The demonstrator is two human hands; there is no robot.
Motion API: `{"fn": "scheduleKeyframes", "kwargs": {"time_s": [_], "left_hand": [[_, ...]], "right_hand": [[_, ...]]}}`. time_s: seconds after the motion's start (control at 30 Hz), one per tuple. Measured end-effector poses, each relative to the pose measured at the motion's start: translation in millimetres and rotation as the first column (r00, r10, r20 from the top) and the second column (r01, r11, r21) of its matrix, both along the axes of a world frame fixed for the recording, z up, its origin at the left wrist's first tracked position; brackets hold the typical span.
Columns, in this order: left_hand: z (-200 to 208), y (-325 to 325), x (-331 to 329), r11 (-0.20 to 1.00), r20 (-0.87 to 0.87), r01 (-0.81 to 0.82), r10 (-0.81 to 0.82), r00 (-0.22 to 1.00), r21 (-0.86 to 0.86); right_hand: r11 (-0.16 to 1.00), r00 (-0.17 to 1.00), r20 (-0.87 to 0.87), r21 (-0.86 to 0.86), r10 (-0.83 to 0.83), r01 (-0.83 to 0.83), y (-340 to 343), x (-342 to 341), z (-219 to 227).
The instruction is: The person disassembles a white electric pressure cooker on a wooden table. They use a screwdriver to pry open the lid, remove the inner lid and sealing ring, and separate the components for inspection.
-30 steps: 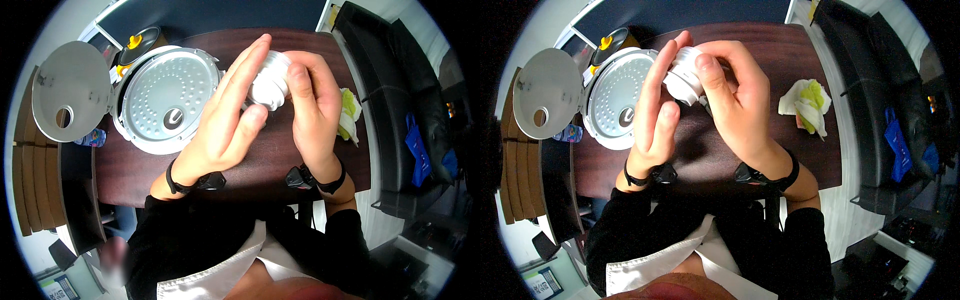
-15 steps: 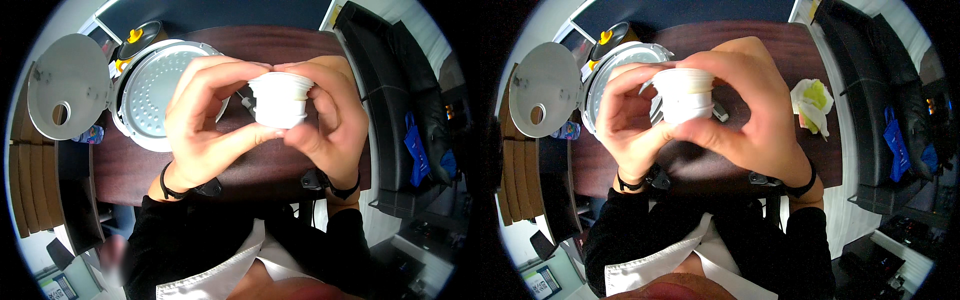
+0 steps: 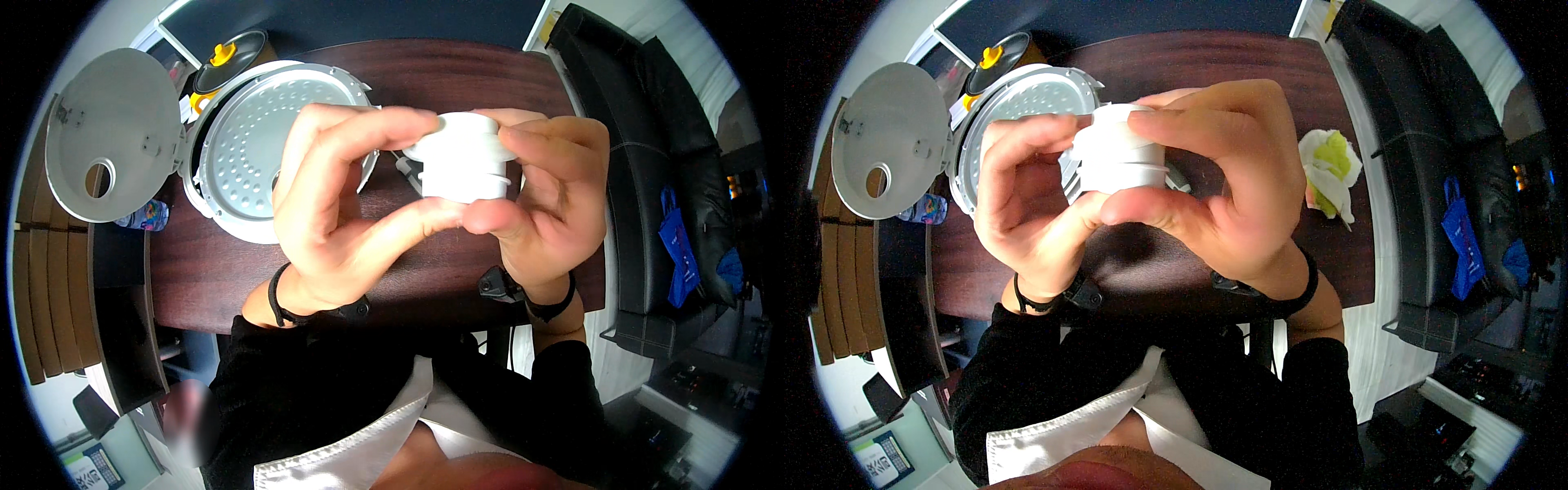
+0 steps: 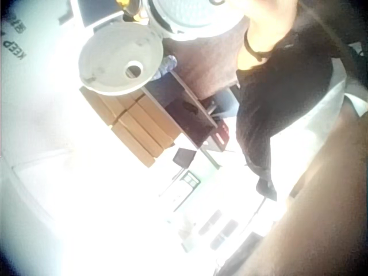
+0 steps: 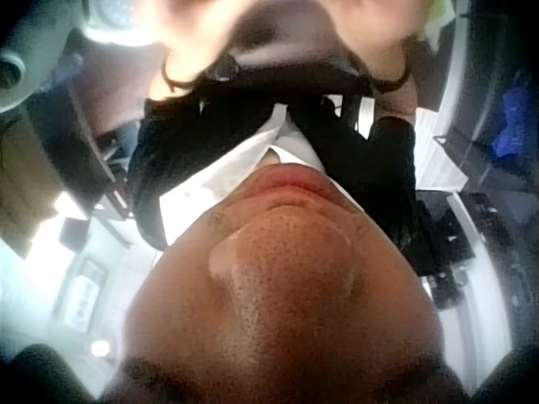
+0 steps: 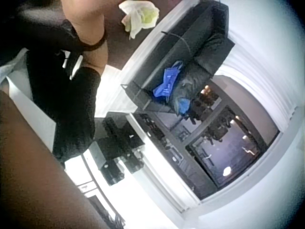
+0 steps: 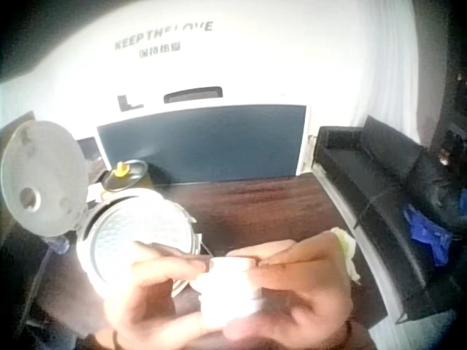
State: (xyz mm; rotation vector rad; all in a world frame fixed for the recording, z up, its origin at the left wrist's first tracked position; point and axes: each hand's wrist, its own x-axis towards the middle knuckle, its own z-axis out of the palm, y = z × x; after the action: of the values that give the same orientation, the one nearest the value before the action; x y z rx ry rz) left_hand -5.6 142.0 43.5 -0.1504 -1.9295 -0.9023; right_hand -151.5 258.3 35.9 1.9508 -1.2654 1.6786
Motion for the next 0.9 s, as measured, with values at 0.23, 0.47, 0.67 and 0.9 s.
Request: {"fn": "scheduleKeyframes", "kwargs": {"time_s": [0.23, 0.47, 0.67, 0.9], "left_hand": [[6.0, -1.5, 3.0, 0.994, -0.006, -0.074, 0.074, 0.997, -0.079], [-0.7, -4.3, -7.0, 0.998, 0.031, 0.040, -0.041, 0.999, 0.048], [-2.7, -1.7, -7.5, 0.989, -0.070, -0.092, 0.084, 0.994, -0.120], [-11.8, -2.4, -12.4, 0.997, -0.219, -0.057, 0.043, 0.975, -0.059]], "right_hand": [[0.996, 0.984, -0.167, 0.060, -0.055, 0.066, 3.8, -7.6, 11.3], [0.984, 0.945, -0.285, -0.120, -0.164, 0.135, -5.1, -9.1, 11.0], [0.951, 0.972, -0.091, -0.243, -0.218, 0.191, -13.7, 1.4, -1.0], [0.961, 0.971, 0.117, -0.161, -0.210, 0.227, -15.4, 14.2, -6.6]]}}
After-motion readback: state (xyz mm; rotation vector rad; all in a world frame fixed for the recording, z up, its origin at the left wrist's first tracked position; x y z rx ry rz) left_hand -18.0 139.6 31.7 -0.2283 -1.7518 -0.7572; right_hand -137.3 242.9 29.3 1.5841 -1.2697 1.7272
